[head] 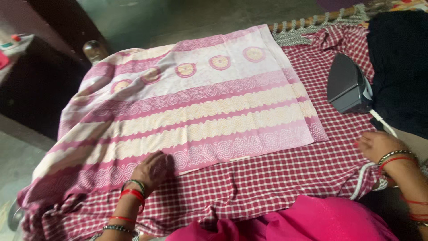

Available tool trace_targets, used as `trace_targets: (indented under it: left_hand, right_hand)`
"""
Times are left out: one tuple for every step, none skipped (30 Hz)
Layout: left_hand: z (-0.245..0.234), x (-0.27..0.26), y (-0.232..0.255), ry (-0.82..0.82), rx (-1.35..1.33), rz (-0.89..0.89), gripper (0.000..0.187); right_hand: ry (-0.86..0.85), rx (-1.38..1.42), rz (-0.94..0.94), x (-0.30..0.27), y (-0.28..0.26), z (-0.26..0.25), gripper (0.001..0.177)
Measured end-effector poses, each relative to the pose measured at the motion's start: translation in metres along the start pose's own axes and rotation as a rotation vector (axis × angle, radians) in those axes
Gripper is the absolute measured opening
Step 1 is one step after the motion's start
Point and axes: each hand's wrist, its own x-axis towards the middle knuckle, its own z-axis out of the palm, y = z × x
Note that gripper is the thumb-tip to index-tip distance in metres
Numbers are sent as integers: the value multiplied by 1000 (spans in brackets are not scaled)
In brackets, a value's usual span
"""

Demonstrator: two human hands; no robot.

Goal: The person irons a pink and white patterned cloth on a woven cot. They repeatedly smooth the fabric with their hands, move the iron across different sections, and reposition the cloth to cover new areas.

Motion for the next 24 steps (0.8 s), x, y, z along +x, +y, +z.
trace_targets:
  left_hand:
    - [0,-15,1,13,66,30,71]
    - [0,-31,0,21,132,61,73]
    - [0,-44,-2,28,198,92,76]
    - [1,-52,-3,18,229,81,74]
    - [2,-59,-4,7,260,69,73]
    - [3,-64,-6,-7,289,59,72]
    - [4,-67,-8,-19,302,39,70]
    - [5,-66,-7,-29,316,23,69]
    - [5,-66,-6,-38,329,6,68]
    - [5,-65,-6,-31,312,-2,65]
    - [5,-64,-6,-23,295,-10,63]
    - [5,-65,-6,-18,279,-19,61]
    - [7,-65,-6,-13,288,-24,61]
    - [6,-65,-5,-6,297,-29,61]
    - [5,-64,-5,2,306,-35,60]
    - [4,-63,-5,-5,298,-56,62]
    - [4,-61,-4,-12,290,-78,63]
    - [2,-59,-3,-19,283,-97,65]
    - [-2,-57,-3,12,324,-96,71]
    - [-5,-55,-4,41,365,-94,77]
    - [-10,-54,-5,70,407,-92,83]
    - [-17,-53,-9,91,384,-153,66]
    - [-25,-54,-15,111,360,-215,51]
    - [-33,-53,-20,129,335,-273,37]
  right_hand:
    - [14,2,-89,-4,-14,4,40]
    - [26,4,-175,-11,-34,8,39]
    - [119,36,-361,-16,-55,11,42]
    - [215,70,-551,-20,-74,16,45]
    - [233,62,-571,-22,-87,16,47]
    - [249,53,-588,-25,-99,16,49]
    - [265,44,-606,-27,-109,16,51]
    - [267,35,-590,-28,-115,15,46]
    - [269,26,-574,-27,-120,14,41]
    - [270,14,-555,-26,-121,11,36]
    - [279,7,-528,-23,-123,6,33]
    - [286,1,-502,-21,-124,3,30]
    - [293,-4,-476,-19,-127,-1,26]
    - [327,24,-463,-15,-131,-8,27]
    - [361,53,-449,-12,-133,-19,27]
    - [395,82,-433,-8,-138,-29,27]
    - [458,175,-452,-5,-143,-41,27]
    - [520,269,-467,-2,-147,-55,27]
    - [582,363,-481,0,-152,-68,27]
    - [558,445,-439,1,-157,-80,27]
    - [533,526,-398,1,-160,-92,26]
    - [507,607,-354,0,-162,-103,25]
    - [525,566,-336,1,-165,-111,26]
    - [545,523,-316,4,-165,-117,27]
